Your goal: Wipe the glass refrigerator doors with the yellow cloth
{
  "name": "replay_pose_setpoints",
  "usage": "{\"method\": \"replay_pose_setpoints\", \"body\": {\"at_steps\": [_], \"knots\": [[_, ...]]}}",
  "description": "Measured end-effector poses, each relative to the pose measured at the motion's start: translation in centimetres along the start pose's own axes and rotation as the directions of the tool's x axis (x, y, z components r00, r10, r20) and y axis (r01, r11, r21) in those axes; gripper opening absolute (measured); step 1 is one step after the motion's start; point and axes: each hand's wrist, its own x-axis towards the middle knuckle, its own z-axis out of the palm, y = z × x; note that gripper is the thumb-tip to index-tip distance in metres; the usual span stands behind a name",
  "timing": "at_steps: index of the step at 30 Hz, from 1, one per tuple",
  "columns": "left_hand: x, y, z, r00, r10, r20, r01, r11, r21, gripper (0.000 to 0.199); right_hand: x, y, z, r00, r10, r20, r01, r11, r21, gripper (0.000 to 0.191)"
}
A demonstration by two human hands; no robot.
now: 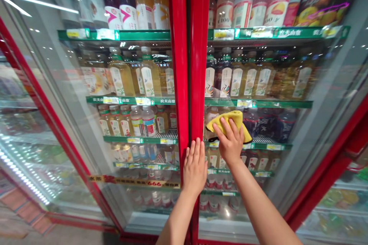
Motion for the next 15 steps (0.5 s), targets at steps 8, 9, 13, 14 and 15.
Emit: {"method": "replay_pose_setpoints", "body": {"at_steps": [8, 9, 13, 14, 15], "knots": [[1.7, 1.0, 0.2, 0.993, 0.112, -0.032, -0.114, 0.993, -0.037, 0.081, -3.0, 0.2, -1.0, 0.989, -0.088, 0.116, 0.078, 0.993, 0.094, 0.045], [2.2, 1.2, 0.2, 0.992, 0.118, -0.038, -0.12, 0.992, -0.042, 0.081, -2.2, 0.9, -1.1, 0.991, -0.083, 0.108, 0.074, 0.994, 0.083, 0.045], [3.9, 2.2, 0.6, 0.993, 0.105, -0.053, -0.107, 0.994, -0.027, 0.082, -1.9, 3.8, -1.8, 1.0, -0.001, 0.006, 0.001, 1.0, -0.02, 0.049], [4.2, 2.4, 0.8, 0.994, 0.095, -0.057, -0.096, 0.995, -0.015, 0.082, -2.6, 4.3, -1.9, 1.0, 0.014, -0.014, -0.014, 0.999, -0.035, 0.05], [4.4, 2.7, 1.1, 0.995, 0.083, -0.061, -0.083, 0.997, 0.0, 0.082, -3.5, 4.5, -2.0, 1.0, 0.018, -0.021, -0.019, 0.999, -0.04, 0.051]]}}
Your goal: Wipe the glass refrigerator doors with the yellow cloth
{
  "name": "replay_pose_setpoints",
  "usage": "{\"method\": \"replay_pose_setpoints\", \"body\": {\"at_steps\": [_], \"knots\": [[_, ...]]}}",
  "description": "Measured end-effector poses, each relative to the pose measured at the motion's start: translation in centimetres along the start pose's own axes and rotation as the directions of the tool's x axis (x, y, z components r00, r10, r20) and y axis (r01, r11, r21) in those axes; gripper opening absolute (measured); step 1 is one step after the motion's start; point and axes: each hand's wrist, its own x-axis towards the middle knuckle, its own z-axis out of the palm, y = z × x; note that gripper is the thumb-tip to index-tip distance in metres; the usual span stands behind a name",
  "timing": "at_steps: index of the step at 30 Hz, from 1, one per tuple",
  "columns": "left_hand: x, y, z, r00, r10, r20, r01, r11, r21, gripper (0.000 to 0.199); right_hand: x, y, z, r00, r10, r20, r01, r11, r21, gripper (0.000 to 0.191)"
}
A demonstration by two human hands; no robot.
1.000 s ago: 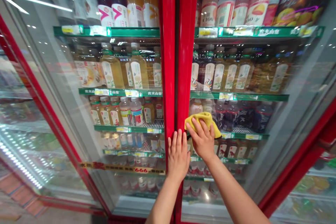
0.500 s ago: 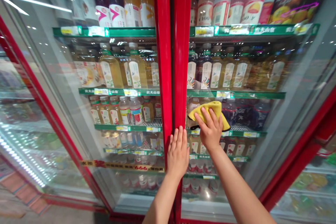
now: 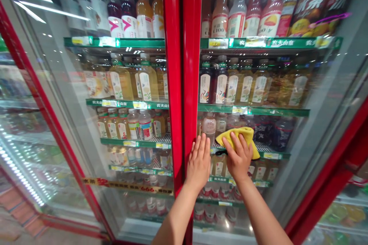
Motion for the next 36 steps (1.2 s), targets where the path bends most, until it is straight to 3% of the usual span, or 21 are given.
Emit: {"method": "replay_pose_setpoints", "body": {"at_steps": [4, 10, 16, 23, 27, 29, 33, 36], "knots": [[0.8, 0.6, 1.5, 1.0, -0.019, -0.011, 0.019, 0.998, 0.053, 0.081, -2.0, -0.2, -0.2, 0.999, -0.022, 0.049, 0.02, 0.999, 0.045, 0.051], [1.4, 1.9, 3.1, 0.999, -0.043, -0.025, 0.044, 0.998, 0.049, 0.084, 0.8, 1.7, -0.6, 0.995, -0.065, 0.073, 0.059, 0.995, 0.078, 0.053], [1.5, 3.9, 4.2, 1.0, -0.029, 0.001, 0.029, 0.997, 0.067, 0.082, -1.5, 2.8, -1.5, 0.999, -0.032, 0.024, 0.031, 0.999, 0.012, 0.053], [2.1, 5.5, 4.8, 0.999, -0.028, -0.021, 0.03, 0.995, 0.098, 0.083, 1.8, 5.9, -2.1, 0.999, -0.039, 0.006, 0.039, 0.999, 0.007, 0.044], [2.3, 6.4, 5.1, 0.998, -0.048, -0.043, 0.052, 0.994, 0.101, 0.083, 0.2, 6.5, -2.7, 1.0, 0.026, -0.013, -0.026, 0.999, -0.027, 0.047], [2.4, 6.8, 5.2, 0.998, -0.037, -0.041, 0.041, 0.995, 0.087, 0.082, -0.4, 6.1, -2.6, 1.0, -0.002, 0.009, 0.002, 1.0, -0.016, 0.045], [2.9, 7.3, 5.2, 0.999, -0.034, -0.037, 0.036, 0.998, 0.047, 0.083, 1.9, 6.9, -2.4, 0.991, -0.132, 0.031, 0.132, 0.991, 0.009, 0.041], [3.4, 7.3, 4.9, 0.999, -0.028, -0.032, 0.03, 0.999, 0.039, 0.086, 3.5, 9.4, -2.9, 0.996, -0.089, -0.01, 0.088, 0.996, -0.023, 0.042]]}}
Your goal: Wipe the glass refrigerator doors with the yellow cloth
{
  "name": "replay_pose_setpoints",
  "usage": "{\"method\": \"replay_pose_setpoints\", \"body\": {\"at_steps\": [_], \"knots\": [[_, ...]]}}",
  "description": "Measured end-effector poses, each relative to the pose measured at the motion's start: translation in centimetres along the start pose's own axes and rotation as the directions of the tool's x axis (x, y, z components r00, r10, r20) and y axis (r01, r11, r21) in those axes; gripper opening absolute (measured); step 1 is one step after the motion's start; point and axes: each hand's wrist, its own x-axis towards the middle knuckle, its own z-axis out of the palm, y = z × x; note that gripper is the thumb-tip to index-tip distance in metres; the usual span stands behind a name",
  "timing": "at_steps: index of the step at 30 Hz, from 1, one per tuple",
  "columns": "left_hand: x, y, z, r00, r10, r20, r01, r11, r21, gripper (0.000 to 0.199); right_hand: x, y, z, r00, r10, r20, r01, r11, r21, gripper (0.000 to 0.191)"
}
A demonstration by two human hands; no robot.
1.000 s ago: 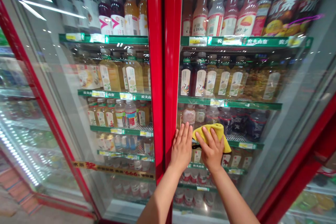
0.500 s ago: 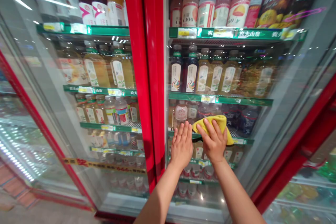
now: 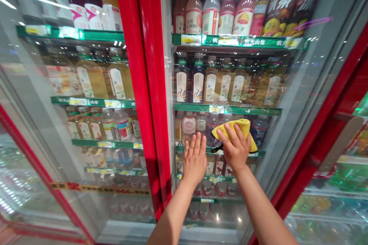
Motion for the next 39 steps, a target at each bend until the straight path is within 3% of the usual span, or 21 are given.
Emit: {"method": "replay_pose_setpoints", "body": {"at_steps": [3, 6, 8, 10, 13, 17, 20, 24, 27, 31, 34, 36, 39], "knots": [[0.1, 0.2, -0.1, 1.0, -0.001, 0.002, 0.001, 1.0, -0.003, 0.087, -2.1, 1.5, -0.9, 0.99, 0.134, -0.035, -0.136, 0.99, -0.049, 0.049], [0.1, 0.6, 0.1, 1.0, 0.004, -0.002, -0.004, 1.0, -0.012, 0.086, -5.6, 0.4, -1.5, 0.972, 0.236, 0.004, -0.236, 0.97, -0.055, 0.055], [0.1, 1.0, 0.3, 1.0, 0.03, 0.003, -0.029, 0.999, -0.022, 0.085, -6.6, -0.5, -1.4, 0.976, 0.207, 0.064, -0.205, 0.978, -0.036, 0.054], [0.4, 1.4, 0.4, 0.998, 0.062, 0.007, -0.062, 0.998, -0.025, 0.084, -5.8, -0.3, -1.3, 0.989, 0.1, 0.106, -0.099, 0.995, -0.01, 0.05], [1.1, 2.0, 0.6, 0.996, 0.087, -0.01, -0.088, 0.996, -0.023, 0.083, -3.4, 2.4, -1.4, 0.997, -0.005, 0.08, 0.006, 1.0, -0.01, 0.046], [1.6, 2.9, 1.1, 0.997, 0.065, -0.051, -0.067, 0.997, -0.025, 0.083, -4.0, 5.8, -2.5, 0.99, 0.141, -0.022, -0.143, 0.987, -0.067, 0.051], [1.3, 3.6, 1.6, 0.998, 0.046, -0.042, -0.048, 0.998, -0.04, 0.083, -6.9, 5.0, -3.1, 0.97, 0.242, -0.003, -0.242, 0.969, -0.058, 0.055], [1.1, 4.6, 2.1, 0.997, 0.076, -0.006, -0.076, 0.995, -0.062, 0.083, -7.4, 3.6, -3.0, 0.983, 0.138, 0.122, -0.14, 0.99, 0.008, 0.053], [1.3, 5.4, 2.5, 0.995, 0.096, 0.005, -0.095, 0.992, -0.083, 0.084, -5.8, 5.6, -3.1, 0.989, 0.069, 0.134, -0.07, 0.997, 0.007, 0.051], [1.3, 6.4, 2.9, 0.995, 0.095, 0.007, -0.094, 0.991, -0.095, 0.086, -7.3, 8.4, -3.9, 0.983, 0.183, 0.021, -0.181, 0.981, -0.067, 0.059], [0.9, 7.2, 3.2, 0.996, 0.089, 0.02, -0.087, 0.992, -0.088, 0.086, -10.3, 7.6, -4.4, 0.957, 0.287, 0.051, -0.283, 0.956, -0.075, 0.067], [0.7, 7.7, 3.4, 0.995, 0.092, 0.024, -0.09, 0.993, -0.078, 0.085, -11.3, 6.7, -4.5, 0.958, 0.264, 0.113, -0.26, 0.964, -0.048, 0.07], [0.7, 8.6, 3.7, 0.994, 0.104, 0.024, -0.103, 0.993, -0.063, 0.086, -10.3, 7.4, -4.4, 0.977, 0.14, 0.162, -0.141, 0.99, -0.008, 0.07]]}}
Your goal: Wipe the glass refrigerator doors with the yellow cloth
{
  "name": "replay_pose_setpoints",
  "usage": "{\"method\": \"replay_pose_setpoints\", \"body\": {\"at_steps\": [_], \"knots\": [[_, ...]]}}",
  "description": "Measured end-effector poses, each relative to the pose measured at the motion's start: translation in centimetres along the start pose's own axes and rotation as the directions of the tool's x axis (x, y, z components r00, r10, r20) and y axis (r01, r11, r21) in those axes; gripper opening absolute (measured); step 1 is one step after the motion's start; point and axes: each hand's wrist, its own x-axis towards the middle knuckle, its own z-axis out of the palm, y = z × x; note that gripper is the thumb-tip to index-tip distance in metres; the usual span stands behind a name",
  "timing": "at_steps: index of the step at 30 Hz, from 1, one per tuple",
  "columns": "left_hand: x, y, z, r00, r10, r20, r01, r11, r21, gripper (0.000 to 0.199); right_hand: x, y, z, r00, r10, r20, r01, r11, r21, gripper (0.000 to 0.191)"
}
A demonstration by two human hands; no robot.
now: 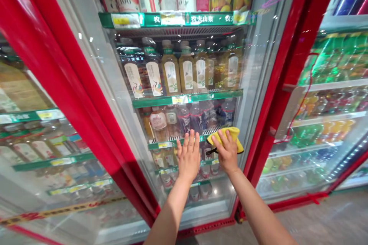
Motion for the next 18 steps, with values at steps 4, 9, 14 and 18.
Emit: {"method": "replay_pose_setpoints", "body": {"at_steps": [4, 9, 14, 18], "knots": [[0.6, 1.2, 0.4, 1.0, -0.023, -0.015, 0.023, 1.0, 0.012, 0.09, 2.1, 3.4, -0.5, 0.998, -0.032, -0.049, 0.028, 0.997, -0.073, 0.065], [0.9, 2.6, 1.2, 0.999, -0.027, -0.018, 0.027, 1.0, -0.005, 0.09, -0.9, 4.1, -0.8, 0.992, 0.088, -0.092, -0.099, 0.987, -0.123, 0.07], [1.5, 3.9, 1.7, 1.0, -0.02, -0.001, 0.019, 0.998, -0.054, 0.09, -0.1, 4.3, -1.6, 0.998, -0.004, 0.061, 0.009, 0.997, -0.081, 0.064], [2.2, 5.1, 1.9, 0.999, -0.029, 0.022, 0.03, 0.998, -0.051, 0.09, 2.3, 7.6, -2.4, 0.999, -0.015, 0.05, 0.02, 0.995, -0.096, 0.06]]}}
